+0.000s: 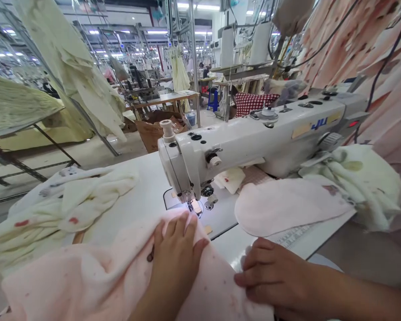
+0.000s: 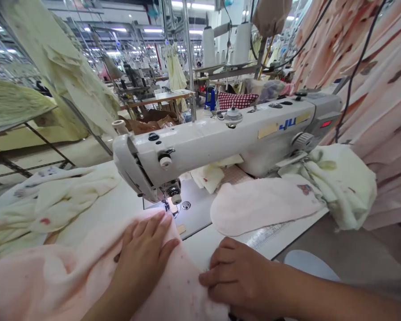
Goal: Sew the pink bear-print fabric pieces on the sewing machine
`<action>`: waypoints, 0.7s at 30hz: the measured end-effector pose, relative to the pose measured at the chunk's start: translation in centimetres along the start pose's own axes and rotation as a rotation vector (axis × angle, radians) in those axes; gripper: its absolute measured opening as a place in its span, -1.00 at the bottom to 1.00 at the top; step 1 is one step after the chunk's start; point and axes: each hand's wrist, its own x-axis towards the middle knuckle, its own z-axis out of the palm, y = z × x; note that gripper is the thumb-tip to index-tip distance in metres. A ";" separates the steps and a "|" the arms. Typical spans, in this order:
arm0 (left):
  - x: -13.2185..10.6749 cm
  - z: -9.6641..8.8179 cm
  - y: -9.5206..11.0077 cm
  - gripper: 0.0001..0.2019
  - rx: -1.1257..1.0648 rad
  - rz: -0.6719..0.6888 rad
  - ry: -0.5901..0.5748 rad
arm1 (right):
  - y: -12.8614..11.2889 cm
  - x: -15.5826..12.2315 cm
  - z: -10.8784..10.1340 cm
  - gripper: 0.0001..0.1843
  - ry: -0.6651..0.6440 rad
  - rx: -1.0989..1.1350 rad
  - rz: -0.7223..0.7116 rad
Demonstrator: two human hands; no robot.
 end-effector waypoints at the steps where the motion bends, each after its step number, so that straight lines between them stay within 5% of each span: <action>1: 0.1 0.1 0.1 -0.61 0.006 0.000 0.003 | 0.1 -0.1 0.0 -0.80 -0.004 0.001 0.002; 9: 0.5 0.4 -0.4 -0.62 0.057 0.090 0.065 | 0.2 -0.2 0.5 -0.79 0.030 0.026 0.036; 16: 2.7 -0.3 -2.7 -0.77 0.085 0.447 0.126 | 1.8 1.0 1.9 -0.86 0.207 0.009 -0.031; 21: -0.1 0.5 0.4 -0.77 0.141 0.411 0.181 | 2.8 0.6 1.5 -0.86 0.196 -0.057 -0.186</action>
